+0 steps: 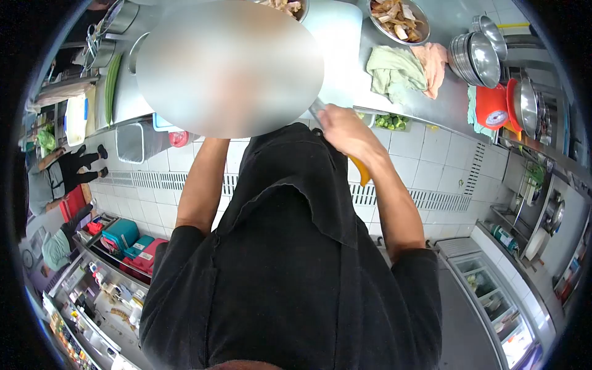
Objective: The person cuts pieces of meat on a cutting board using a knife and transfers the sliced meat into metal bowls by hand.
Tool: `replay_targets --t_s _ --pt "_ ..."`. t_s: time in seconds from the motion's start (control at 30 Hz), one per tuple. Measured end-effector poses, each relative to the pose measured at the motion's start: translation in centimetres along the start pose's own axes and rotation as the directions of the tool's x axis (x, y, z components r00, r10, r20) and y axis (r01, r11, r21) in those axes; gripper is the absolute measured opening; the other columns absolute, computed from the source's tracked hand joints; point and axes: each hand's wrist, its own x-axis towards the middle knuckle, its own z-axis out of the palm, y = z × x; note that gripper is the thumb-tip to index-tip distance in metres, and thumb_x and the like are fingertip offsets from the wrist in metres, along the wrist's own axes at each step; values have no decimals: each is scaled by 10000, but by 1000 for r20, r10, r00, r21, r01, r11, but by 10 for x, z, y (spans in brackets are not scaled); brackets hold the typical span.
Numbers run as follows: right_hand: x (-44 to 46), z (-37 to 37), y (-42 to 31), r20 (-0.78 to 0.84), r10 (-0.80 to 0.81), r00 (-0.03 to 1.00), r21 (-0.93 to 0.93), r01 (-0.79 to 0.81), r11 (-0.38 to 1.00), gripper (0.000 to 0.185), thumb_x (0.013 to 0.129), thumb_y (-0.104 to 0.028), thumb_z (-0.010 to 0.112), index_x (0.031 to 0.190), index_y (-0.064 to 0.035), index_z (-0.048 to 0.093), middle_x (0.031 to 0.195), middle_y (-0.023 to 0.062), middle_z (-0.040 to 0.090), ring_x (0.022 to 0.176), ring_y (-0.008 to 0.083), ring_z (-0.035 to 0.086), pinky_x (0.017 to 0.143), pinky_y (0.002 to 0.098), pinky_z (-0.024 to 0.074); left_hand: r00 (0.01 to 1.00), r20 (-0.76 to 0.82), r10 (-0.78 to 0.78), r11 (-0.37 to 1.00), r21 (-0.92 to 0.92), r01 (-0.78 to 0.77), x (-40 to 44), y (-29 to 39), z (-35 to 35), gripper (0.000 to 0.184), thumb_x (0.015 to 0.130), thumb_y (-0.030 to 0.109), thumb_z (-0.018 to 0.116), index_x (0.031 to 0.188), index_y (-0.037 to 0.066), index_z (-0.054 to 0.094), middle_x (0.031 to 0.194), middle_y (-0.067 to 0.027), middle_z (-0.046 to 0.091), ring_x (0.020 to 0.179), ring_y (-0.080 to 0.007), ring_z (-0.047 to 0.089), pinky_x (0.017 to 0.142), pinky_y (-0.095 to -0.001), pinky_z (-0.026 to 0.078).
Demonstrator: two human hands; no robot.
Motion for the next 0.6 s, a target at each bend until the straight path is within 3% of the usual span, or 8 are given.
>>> replay_targets --t_s 0.03,0.07,0.13,0.2,0.3,0.4,0.5,0.6 --pt "-10 -11 7 71 181 981 246 -193 950 296 1081 -293 470 1026 -12 544 673 142 620 440 208 568 428 353 476 999 43 7 1000 -8 -7 6 5 1 588 792 117 714 1353 7 576 1302 -236 590 1195 -393 579 1058 -426 473" --pt "-12 -13 22 50 212 976 313 -216 925 310 1085 -307 468 1034 -11 545 653 111 587 438 174 538 419 329 455 976 211 -45 998 -41 55 13 9 1 728 831 273 757 1482 74 497 1429 -222 505 1278 -391 525 1108 -431 438" --pt "-11 -4 59 5 273 962 444 -246 861 338 1093 -333 464 1051 -8 547 613 49 522 434 107 476 402 281 414 962 270 -48 998 51 35 15 36 4 741 836 380 765 1480 117 512 1423 -220 508 1270 -398 521 1099 -454 442" --pt "-5 16 82 -62 262 963 461 -206 863 314 1098 -336 461 1071 -31 531 612 62 541 435 143 498 397 308 426 947 320 -11 992 124 -31 18 55 17 787 819 546 767 1478 186 531 1397 -220 508 1236 -393 519 1084 -476 447" --pt "4 30 66 13 218 976 531 -192 825 265 1088 -261 460 1041 -19 557 670 83 566 443 159 518 396 324 427 943 325 68 978 163 -127 15 89 29 659 827 407 807 1401 156 602 1208 -185 600 1156 -361 552 1021 -493 466" --pt "6 31 38 -41 169 985 404 -138 904 314 1078 -230 434 969 42 549 646 121 560 464 208 549 430 380 449 975 177 137 988 41 -147 16 84 57 528 829 289 834 1305 121 682 1159 -171 616 1006 -327 643 905 -435 536" --pt "0 19 28 -83 170 982 367 -128 921 355 1082 -250 428 952 59 546 638 141 565 458 227 556 456 397 461 987 130 89 981 -185 -64 20 85 67 474 825 218 840 1263 96 706 1083 -140 633 929 -278 656 863 -379 554" --pt "-6 -8 18 -134 185 974 335 -132 933 365 1080 -255 432 938 61 548 621 143 567 451 233 561 456 395 468 985 113 129 948 -306 -89 39 96 78 493 826 224 843 1278 92 700 1081 -126 630 926 -232 650 846 -348 555"
